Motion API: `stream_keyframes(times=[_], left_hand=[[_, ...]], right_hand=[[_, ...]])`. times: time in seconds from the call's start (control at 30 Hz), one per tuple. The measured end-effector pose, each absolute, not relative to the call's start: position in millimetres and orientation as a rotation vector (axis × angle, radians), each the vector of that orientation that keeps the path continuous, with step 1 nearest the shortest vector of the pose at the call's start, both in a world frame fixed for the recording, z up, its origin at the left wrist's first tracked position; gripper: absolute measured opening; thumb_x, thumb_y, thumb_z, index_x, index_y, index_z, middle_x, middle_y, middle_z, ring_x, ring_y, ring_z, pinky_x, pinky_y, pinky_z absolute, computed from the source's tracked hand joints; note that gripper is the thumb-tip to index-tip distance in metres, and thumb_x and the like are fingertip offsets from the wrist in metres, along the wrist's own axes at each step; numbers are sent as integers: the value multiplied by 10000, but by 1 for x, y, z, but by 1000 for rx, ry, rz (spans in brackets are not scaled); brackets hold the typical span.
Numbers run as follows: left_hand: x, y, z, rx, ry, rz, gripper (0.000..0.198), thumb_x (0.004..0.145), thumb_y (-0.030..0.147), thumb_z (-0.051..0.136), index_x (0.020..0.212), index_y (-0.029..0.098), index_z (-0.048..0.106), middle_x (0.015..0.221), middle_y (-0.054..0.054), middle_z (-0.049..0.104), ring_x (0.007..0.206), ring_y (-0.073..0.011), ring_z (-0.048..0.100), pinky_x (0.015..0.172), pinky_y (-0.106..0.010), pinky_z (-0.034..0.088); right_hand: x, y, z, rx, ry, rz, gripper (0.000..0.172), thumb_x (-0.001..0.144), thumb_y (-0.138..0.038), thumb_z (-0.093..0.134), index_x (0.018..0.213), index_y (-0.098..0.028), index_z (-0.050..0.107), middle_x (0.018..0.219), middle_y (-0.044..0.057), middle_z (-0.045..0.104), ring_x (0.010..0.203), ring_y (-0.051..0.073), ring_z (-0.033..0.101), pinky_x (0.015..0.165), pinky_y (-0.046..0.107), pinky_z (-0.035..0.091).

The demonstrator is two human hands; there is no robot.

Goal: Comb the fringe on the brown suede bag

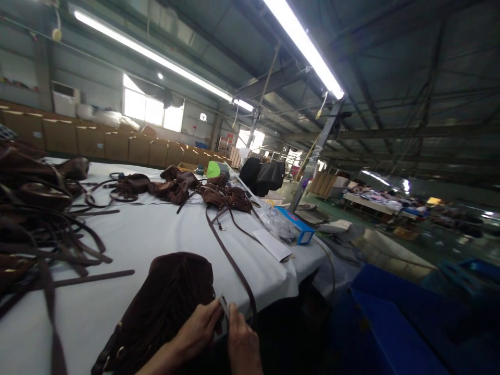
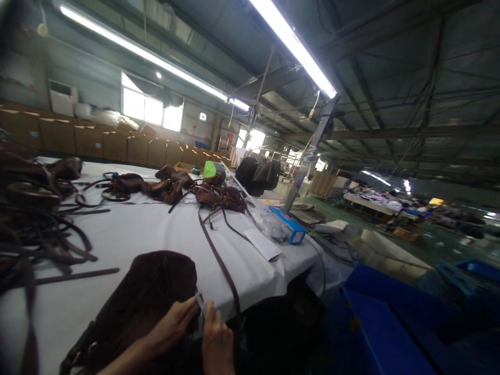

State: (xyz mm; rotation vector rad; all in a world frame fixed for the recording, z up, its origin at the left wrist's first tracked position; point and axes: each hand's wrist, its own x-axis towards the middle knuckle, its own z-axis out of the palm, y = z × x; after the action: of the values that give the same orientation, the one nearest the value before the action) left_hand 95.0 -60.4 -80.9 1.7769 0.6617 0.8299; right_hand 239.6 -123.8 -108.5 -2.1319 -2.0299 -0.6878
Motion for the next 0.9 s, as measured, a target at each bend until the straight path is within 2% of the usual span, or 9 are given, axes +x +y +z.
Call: stream_keyframes(times=[0.1,0.17,0.43,0.57,0.67,0.8,0.9], left_hand=[[93,-53,-90,1798,755,899,403,944,474,309,708,196,480,597,30,455,568,-131,443,574,-260,308],[92,-49,-96,1814,780,941,403,932,473,331,653,199,429,600,33,413,587,-132,404,596,-276,276],[90,-43,-100,1730,748,991,428,913,502,346,596,215,331,564,53,333,555,-115,350,545,-255,262],[98,-37,-105,1595,797,1024,443,904,533,320,608,213,395,542,33,442,518,-130,432,523,-248,323],[99,-26,-116,1504,867,1071,468,865,571,382,593,200,468,567,-5,537,558,-160,503,559,-262,363],[83,-6,-135,1324,1010,1114,497,824,620,409,640,178,543,620,-31,574,609,-187,527,573,-280,382],[72,3,-141,1261,970,1067,488,817,620,456,733,157,589,692,-20,587,609,-157,515,544,-252,374]], right_hand=[[243,-118,-101,-2259,-2083,-702,337,819,53,441,1014,-172,599,737,38,671,606,184,694,506,223,538],[247,-113,-96,-2269,-2105,-698,294,837,38,419,920,-181,597,701,34,667,590,185,694,499,220,531],[275,-94,-70,-2226,-2227,-664,242,879,-37,419,929,-213,578,713,30,675,623,199,698,530,251,528],[278,-91,-61,-2253,-2224,-664,257,875,-23,410,935,-207,579,716,36,677,645,188,699,543,228,504],[273,-101,-65,-2276,-2214,-648,237,877,-35,419,919,-203,579,712,38,679,646,185,699,546,221,489],[286,-138,-77,-2351,-2175,-608,269,858,-9,423,959,-191,593,719,53,694,619,188,696,528,221,468],[312,-168,-84,-2401,-1979,-491,243,876,-57,419,984,-178,599,695,67,693,600,201,690,517,234,448]])
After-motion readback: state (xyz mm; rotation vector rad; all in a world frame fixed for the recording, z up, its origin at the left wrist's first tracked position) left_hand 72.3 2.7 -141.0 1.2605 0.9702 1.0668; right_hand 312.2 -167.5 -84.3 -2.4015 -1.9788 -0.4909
